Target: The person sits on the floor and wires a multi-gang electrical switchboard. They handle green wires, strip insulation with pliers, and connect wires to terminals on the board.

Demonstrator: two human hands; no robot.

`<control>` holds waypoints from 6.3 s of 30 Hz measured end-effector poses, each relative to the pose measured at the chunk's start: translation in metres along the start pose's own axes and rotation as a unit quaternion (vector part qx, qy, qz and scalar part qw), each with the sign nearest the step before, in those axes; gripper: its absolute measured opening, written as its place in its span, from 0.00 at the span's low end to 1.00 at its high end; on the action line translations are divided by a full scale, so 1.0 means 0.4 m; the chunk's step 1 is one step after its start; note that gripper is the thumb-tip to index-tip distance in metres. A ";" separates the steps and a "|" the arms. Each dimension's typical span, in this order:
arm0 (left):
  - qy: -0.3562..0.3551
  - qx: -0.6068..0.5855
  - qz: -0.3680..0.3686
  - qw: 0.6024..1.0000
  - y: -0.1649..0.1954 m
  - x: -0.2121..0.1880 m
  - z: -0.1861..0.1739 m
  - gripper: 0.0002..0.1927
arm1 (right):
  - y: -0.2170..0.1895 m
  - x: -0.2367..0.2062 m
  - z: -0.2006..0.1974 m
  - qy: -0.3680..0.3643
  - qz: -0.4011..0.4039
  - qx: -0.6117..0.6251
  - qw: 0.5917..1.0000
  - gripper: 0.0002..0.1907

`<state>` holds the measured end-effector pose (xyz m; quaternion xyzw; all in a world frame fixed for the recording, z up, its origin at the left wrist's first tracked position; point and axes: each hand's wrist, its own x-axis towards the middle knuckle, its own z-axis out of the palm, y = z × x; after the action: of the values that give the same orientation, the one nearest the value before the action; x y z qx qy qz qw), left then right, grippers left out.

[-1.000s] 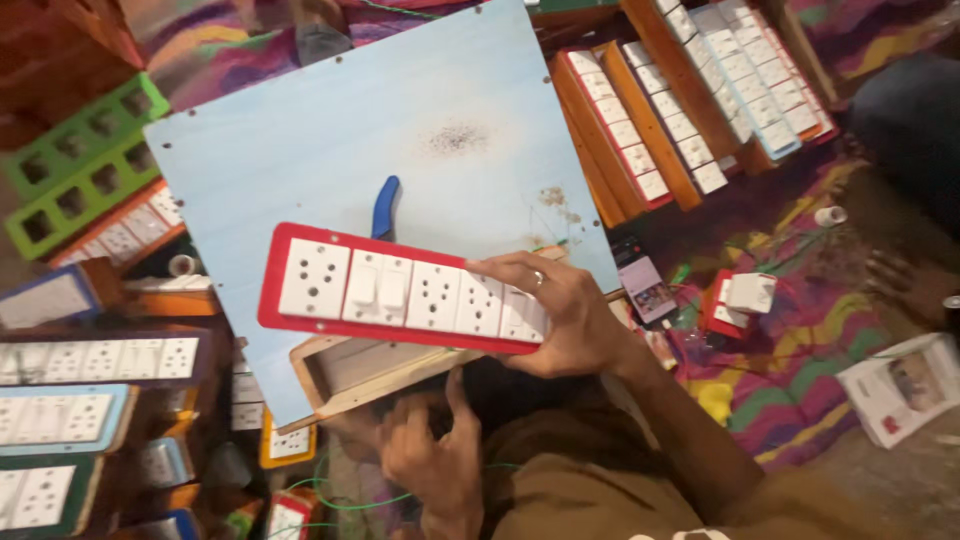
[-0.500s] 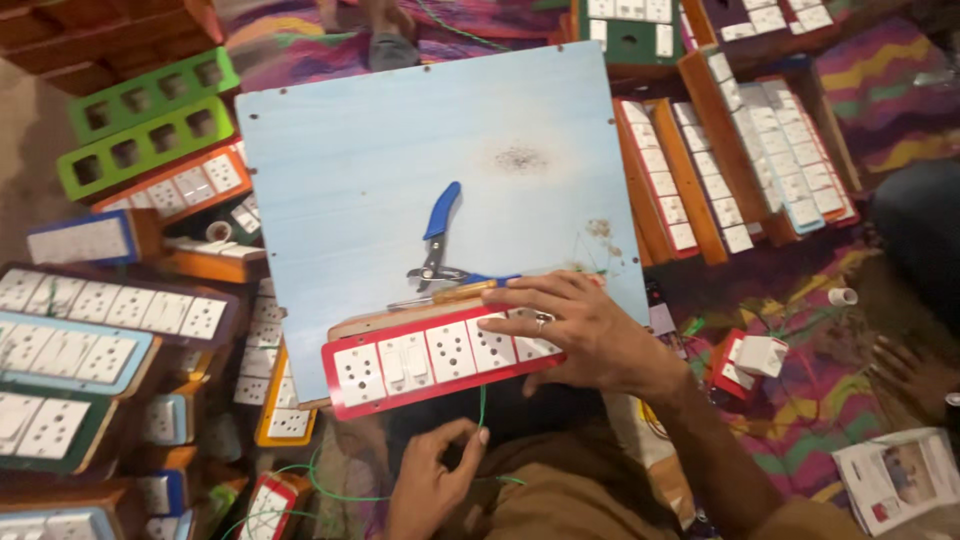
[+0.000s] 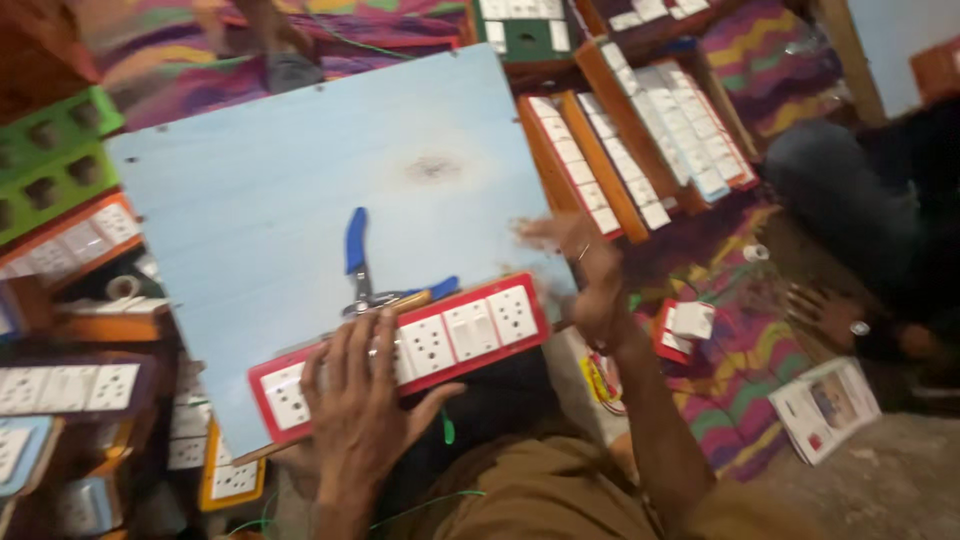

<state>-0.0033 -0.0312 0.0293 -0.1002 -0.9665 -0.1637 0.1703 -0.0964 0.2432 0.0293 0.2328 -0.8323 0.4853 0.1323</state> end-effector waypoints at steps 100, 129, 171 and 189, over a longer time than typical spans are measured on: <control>0.156 -0.221 -0.168 0.948 -0.206 -0.164 0.006 0.58 | 0.025 -0.104 0.244 0.061 0.134 0.127 0.981 0.16; 0.175 -0.201 -0.175 0.948 -0.289 -0.114 0.027 0.34 | -0.119 0.121 0.270 -0.508 -0.195 -0.198 0.815 0.19; 0.185 -0.204 -0.186 0.943 -0.284 -0.123 0.013 0.19 | -0.186 0.187 0.202 -0.258 -0.117 -0.281 0.917 0.09; 0.187 -0.211 -0.178 0.943 -0.282 -0.119 0.008 0.20 | -0.174 0.139 0.249 -0.221 -0.139 -0.383 0.886 0.10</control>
<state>0.0114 -0.1413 -0.0225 0.0723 -0.8627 -0.4069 0.2915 -0.1075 0.1128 0.0570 0.3791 -0.9201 0.0413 0.0897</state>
